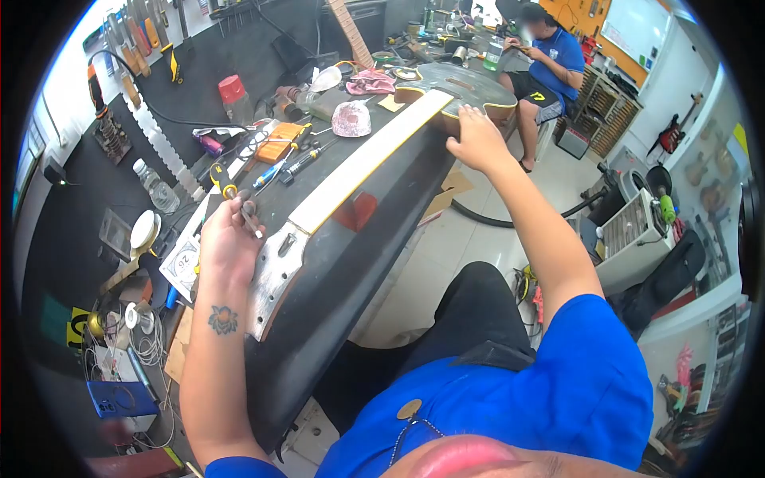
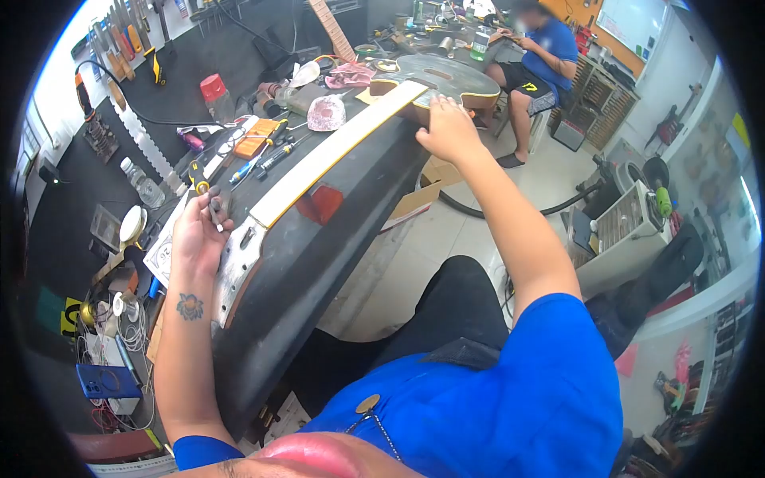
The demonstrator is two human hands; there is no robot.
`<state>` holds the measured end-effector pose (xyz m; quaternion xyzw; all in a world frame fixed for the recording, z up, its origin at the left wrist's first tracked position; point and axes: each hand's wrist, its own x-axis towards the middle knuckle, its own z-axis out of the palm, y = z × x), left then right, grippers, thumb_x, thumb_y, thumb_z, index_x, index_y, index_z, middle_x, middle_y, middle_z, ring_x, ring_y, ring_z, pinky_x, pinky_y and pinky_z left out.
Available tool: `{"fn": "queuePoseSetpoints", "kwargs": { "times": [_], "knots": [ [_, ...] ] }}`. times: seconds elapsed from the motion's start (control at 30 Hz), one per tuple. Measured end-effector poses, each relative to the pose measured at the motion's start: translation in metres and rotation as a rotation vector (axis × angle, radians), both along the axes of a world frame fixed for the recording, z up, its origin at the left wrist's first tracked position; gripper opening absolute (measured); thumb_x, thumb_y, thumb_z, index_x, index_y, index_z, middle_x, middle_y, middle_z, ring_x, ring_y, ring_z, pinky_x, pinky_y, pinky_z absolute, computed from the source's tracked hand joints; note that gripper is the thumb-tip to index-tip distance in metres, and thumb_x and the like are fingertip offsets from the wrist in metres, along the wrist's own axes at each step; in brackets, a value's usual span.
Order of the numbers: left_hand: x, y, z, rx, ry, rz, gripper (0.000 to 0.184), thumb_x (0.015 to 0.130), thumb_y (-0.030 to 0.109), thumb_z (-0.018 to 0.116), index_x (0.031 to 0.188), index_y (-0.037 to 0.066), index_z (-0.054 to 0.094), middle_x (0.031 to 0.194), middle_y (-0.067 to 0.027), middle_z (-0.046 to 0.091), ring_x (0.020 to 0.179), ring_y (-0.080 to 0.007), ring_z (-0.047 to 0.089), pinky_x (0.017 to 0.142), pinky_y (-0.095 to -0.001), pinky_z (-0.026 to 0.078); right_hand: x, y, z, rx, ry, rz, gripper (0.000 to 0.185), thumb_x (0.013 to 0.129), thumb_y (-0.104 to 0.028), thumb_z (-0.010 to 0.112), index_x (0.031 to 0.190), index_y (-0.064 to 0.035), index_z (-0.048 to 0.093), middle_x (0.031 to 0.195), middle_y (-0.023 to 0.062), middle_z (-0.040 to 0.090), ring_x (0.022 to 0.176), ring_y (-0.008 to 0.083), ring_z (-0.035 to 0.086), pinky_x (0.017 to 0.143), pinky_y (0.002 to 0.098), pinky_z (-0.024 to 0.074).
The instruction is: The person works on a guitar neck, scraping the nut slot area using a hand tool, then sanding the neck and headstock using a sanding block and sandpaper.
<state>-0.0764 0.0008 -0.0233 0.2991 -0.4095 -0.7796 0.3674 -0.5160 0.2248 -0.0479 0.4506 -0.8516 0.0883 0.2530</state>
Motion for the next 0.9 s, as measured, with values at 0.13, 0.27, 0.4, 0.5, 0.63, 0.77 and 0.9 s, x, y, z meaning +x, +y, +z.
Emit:
{"fn": "queuePoseSetpoints", "kwargs": {
  "times": [0.13, 0.27, 0.4, 0.5, 0.63, 0.77, 0.9],
  "knots": [
    [0.000, 0.001, 0.000, -0.027, 0.002, -0.027, 0.024, 0.103, 0.022, 0.057, 0.120, 0.007, 0.065, 0.094, 0.0003, 0.065, 0.083, -0.0131, 0.058, 0.078, -0.0354, 0.048, 0.007, -0.022, 0.002, 0.008, 0.003, -0.004, 0.081, 0.084, -0.034, 0.072, 0.145, 0.0143, 0.049, 0.150, 0.0341, 0.053, 0.144, 0.0439, 0.050, 0.123, 0.0479, 0.0379],
    [0.000, 0.004, 0.002, -0.025, -0.015, -0.003, 0.023, 0.103, 0.022, 0.058, 0.118, 0.007, 0.066, 0.093, 0.0014, 0.066, 0.084, -0.0127, 0.060, 0.080, -0.0358, 0.049, 0.014, -0.012, 0.007, -0.008, -0.042, 0.079, 0.083, 0.084, -0.034, 0.071, 0.148, 0.0130, 0.048, 0.153, 0.0330, 0.052, 0.146, 0.0421, 0.049, 0.124, 0.0449, 0.0370],
    [0.003, -0.010, -0.012, -0.030, 0.039, -0.063, 0.022, 0.103, 0.021, 0.058, 0.118, 0.007, 0.066, 0.094, 0.0014, 0.067, 0.082, -0.0123, 0.060, 0.080, -0.0356, 0.049, -0.002, -0.010, 0.028, 0.030, -0.217, -0.118, 0.087, 0.094, -0.056, 0.060, 0.147, 0.0123, 0.050, 0.153, 0.0318, 0.052, 0.143, 0.0417, 0.053, 0.119, 0.0444, 0.0437],
    [0.000, -0.010, -0.010, -0.025, 0.024, -0.055, 0.023, 0.103, 0.021, 0.058, 0.119, 0.007, 0.066, 0.092, 0.0018, 0.067, 0.080, -0.0119, 0.060, 0.078, -0.0355, 0.049, -0.061, -0.023, 0.033, 0.175, -0.378, -0.097, 0.088, 0.105, -0.060, 0.043, 0.147, 0.0167, 0.047, 0.155, 0.0391, 0.045, 0.146, 0.0449, 0.048, 0.121, 0.0459, 0.0399],
    [0.001, -0.008, -0.009, -0.030, 0.025, -0.063, 0.021, 0.103, 0.019, 0.058, 0.118, 0.007, 0.067, 0.091, 0.0017, 0.067, 0.080, -0.0116, 0.061, 0.077, -0.0354, 0.049, -0.128, -0.045, 0.006, 0.216, -0.328, -0.017, 0.087, 0.108, -0.058, 0.039, 0.148, 0.0187, 0.044, 0.156, 0.0423, 0.041, 0.149, 0.0485, 0.042, 0.125, 0.0475, 0.0342],
    [0.002, -0.004, -0.009, -0.020, 0.030, -0.028, 0.018, 0.102, 0.018, 0.060, 0.115, 0.007, 0.068, 0.091, 0.0008, 0.067, 0.080, -0.0121, 0.060, 0.077, -0.0351, 0.049, -0.095, -0.031, 0.010, 0.228, -0.264, 0.054, 0.086, 0.110, -0.057, 0.037, 0.154, 0.0169, 0.038, 0.160, 0.0404, 0.036, 0.154, 0.0468, 0.034, 0.129, 0.0465, 0.0273],
    [0.002, -0.002, -0.005, -0.015, 0.014, -0.043, 0.020, 0.102, 0.018, 0.061, 0.115, 0.006, 0.068, 0.090, 0.0006, 0.067, 0.078, -0.0122, 0.058, 0.076, -0.0344, 0.048, -0.064, -0.005, 0.013, 0.123, -0.341, 0.113, 0.086, 0.111, -0.057, 0.035, 0.159, 0.0142, 0.032, 0.166, 0.0348, 0.033, 0.159, 0.0422, 0.028, 0.131, 0.0433, 0.0216]
  ]
}}
